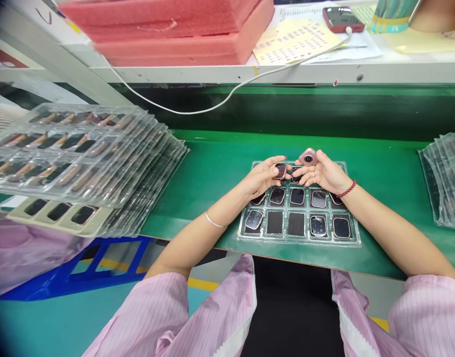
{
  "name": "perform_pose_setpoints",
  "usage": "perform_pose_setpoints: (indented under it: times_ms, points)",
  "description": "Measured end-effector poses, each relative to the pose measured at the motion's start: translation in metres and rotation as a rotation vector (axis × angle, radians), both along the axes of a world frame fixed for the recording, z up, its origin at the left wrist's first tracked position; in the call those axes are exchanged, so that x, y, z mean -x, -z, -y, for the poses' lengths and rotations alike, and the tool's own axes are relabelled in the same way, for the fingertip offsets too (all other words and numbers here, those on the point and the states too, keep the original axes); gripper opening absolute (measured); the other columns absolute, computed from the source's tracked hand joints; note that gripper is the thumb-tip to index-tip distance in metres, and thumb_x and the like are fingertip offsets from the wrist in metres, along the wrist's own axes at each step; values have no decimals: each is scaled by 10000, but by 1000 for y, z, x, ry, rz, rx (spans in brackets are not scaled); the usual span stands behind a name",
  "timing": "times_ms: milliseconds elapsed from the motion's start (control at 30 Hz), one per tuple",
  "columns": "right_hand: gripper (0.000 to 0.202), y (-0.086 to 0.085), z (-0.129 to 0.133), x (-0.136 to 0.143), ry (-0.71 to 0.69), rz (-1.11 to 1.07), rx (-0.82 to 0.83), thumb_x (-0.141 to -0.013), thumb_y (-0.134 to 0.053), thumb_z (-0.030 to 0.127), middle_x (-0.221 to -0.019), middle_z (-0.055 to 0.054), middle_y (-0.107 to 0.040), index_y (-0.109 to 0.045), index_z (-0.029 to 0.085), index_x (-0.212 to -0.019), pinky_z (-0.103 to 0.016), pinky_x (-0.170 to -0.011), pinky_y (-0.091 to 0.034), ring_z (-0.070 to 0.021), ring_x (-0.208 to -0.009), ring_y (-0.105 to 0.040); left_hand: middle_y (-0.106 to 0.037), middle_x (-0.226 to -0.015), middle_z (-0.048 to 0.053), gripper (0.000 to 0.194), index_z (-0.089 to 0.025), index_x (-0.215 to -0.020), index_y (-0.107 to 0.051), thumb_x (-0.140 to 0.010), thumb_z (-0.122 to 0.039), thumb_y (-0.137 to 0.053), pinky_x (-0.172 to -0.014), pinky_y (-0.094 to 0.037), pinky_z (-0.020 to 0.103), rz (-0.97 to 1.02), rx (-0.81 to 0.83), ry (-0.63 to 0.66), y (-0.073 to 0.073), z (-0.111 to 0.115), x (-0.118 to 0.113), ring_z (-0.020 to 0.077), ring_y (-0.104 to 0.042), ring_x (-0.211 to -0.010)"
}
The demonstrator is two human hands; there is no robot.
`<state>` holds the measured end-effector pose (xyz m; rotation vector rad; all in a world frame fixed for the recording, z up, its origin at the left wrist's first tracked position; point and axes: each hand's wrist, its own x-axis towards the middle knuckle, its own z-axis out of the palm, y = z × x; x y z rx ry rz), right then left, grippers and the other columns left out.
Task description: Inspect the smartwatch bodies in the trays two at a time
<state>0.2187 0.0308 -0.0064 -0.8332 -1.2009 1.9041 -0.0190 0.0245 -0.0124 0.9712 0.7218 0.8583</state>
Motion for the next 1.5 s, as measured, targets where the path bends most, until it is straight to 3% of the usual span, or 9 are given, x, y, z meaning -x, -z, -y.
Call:
perform_pose_setpoints:
  times_ms: [133, 333, 567, 700, 833, 1033, 1167, 1300, 1500]
  points:
    - [649, 2, 0, 1, 16, 2, -15, -922, -432, 712, -970, -132, -782, -689, 139, -1088, -263, -614, -627, -187, -720, -754, -639, -1254, 118, 760, -184, -1354, -497, -654, -102, -784, -713, -572, 235, -29, -6, -16, 3, 0, -1, 196, -715, -976]
    - [660, 2, -1, 1, 19, 40, -29, -905, -444, 729, -945, -128, -781, -692, 143, -1081, -285, -627, -632, -196, -708, -751, -699, -1100, 101, 538, -161, -1255, -582, -764, -277, -768, -633, -553, 197, -41, -1, -51, 3, 1, -4, 166, -734, -862]
    - [647, 3, -1, 1, 15, 26, -45, -886, -475, 736, -908, -113, -782, -697, 154, -1062, -293, -620, -630, -199, -692, -746, -699, -1160, 102, 695, -190, -1320, -562, -669, -97, -787, -660, -564, 198, -28, 31, -30, -1, 3, -4, 182, -731, -927]
    - [656, 3, -2, 0, 14, 40, -59, -893, -450, 743, -865, -104, -774, -687, 154, -1060, -302, -616, -626, -191, -655, -735, -729, -1120, 138, 407, -132, -1231, -623, -877, -329, -659, -622, -558, 185, 22, 121, -16, -2, -1, -2, 162, -738, -876]
    - [689, 2, -3, 0, 36, 45, -35, -872, -443, 772, -810, -97, -767, -698, 151, -1027, -307, -582, -618, -190, -605, -716, -754, -1019, 185, 615, -82, -1114, -671, -981, -586, -345, -542, -542, 194, 102, 270, 48, -4, -8, 1, 181, -742, -823]
    - [684, 3, -5, -2, 41, 50, -62, -876, -422, 778, -812, -97, -767, -698, 166, -1010, -322, -558, -610, -198, -602, -713, -759, -939, 179, 690, -67, -1086, -679, -983, -612, -269, -493, -513, 199, 160, 319, 89, -2, -12, 4, 160, -725, -691]
    - [607, 3, -4, -2, 39, 41, -93, -858, -520, 737, -891, -92, -770, -637, 182, -1073, -293, -544, -600, -186, -635, -721, -752, -950, 166, 603, -90, -1102, -645, -951, -617, -394, -467, -476, 197, 129, 256, 85, -1, -11, 5, 137, -695, -630]
    - [546, 5, 1, 3, 104, 57, -149, -743, -819, 378, -1055, -66, -750, -523, 225, -1175, -247, -579, -594, -147, -704, -722, -724, -1029, 87, 461, -171, -1185, -539, -785, -295, -732, -537, -490, 176, 28, 35, -41, 4, -6, 0, 135, -716, -760]
    - [491, 11, 14, 17, 168, 262, -431, -753, -765, 238, -1111, -66, -701, -529, 236, -1184, -313, -734, -599, -175, -865, -707, -659, -1144, 67, 576, -213, -1221, -514, -684, -86, -679, -668, -539, 209, -168, -289, -95, 14, 3, -10, 147, -703, -878]
